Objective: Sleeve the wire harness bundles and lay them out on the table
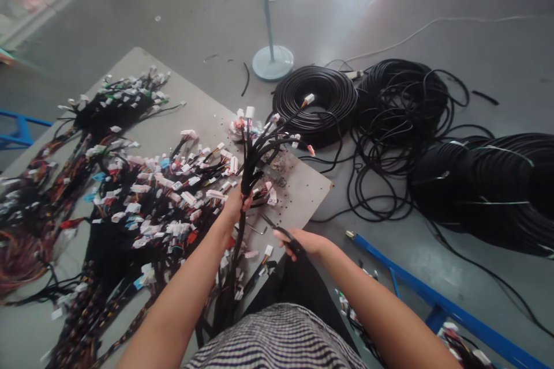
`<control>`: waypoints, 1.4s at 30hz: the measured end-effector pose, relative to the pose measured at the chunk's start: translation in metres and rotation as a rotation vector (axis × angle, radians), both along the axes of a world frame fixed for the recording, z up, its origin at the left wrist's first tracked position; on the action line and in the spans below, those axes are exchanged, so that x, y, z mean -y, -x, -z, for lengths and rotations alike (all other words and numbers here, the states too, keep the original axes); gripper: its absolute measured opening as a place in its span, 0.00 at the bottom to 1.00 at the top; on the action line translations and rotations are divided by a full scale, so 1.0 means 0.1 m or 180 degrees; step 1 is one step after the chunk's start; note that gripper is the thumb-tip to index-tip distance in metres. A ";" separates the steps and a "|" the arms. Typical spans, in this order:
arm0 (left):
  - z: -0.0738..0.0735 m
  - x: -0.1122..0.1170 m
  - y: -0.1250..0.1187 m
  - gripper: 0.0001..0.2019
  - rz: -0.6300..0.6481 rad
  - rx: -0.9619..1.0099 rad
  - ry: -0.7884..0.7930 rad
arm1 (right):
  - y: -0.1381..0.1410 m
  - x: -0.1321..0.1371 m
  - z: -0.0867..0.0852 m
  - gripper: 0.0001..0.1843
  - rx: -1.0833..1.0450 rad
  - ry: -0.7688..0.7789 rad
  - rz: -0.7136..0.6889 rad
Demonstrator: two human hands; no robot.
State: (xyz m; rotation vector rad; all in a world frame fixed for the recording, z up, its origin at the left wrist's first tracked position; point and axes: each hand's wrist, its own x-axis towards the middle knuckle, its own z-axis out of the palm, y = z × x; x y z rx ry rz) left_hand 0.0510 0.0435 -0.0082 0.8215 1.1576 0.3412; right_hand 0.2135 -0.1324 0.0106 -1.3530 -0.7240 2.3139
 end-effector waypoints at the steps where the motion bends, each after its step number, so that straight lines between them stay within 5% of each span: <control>1: 0.01 0.02 0.04 0.31 -0.0007 0.0110 0.0053 | 0.01 -0.06 0.01 0.44 -0.0055 0.0014 0.0061; 11: -0.03 -0.01 0.13 0.30 0.0168 0.0453 0.0181 | 0.05 -0.82 0.01 0.39 0.0010 -0.0014 0.0267; 18: 0.03 -0.03 0.11 0.32 0.0068 0.0152 0.0215 | 0.08 -1.13 -0.13 0.32 0.0712 0.0131 0.0302; 22: -0.08 -0.06 0.20 0.32 0.0127 -0.0072 -0.0031 | 0.07 -0.95 -0.15 0.27 0.0990 -0.0045 0.0154; 27: -0.51 -0.03 0.28 0.31 0.0411 -0.0254 -0.0389 | 0.01 -0.42 -0.09 0.18 0.2862 -0.0780 -0.1361; 29: -0.70 0.06 0.24 0.29 0.0548 -0.0022 -0.0386 | -0.04 -0.27 -0.14 0.14 0.3269 -0.0923 -0.1621; 31: -0.87 0.19 0.16 0.26 0.0739 0.0153 -0.0352 | -0.10 -0.20 -0.25 0.18 0.3120 -0.1150 -0.1003; 34: -1.05 0.47 0.01 0.22 0.1350 0.0384 -0.0490 | -0.11 -0.22 -0.46 0.28 0.1776 -0.1453 0.0936; 37: -1.19 0.75 -0.09 0.18 0.2010 0.0735 -0.0973 | 0.01 -0.22 -0.64 0.18 0.0636 -0.1626 0.2456; 42: -1.36 1.17 -0.02 0.15 0.2083 0.0543 -0.2035 | 0.29 -0.03 -0.84 0.17 0.0790 -0.1605 0.3714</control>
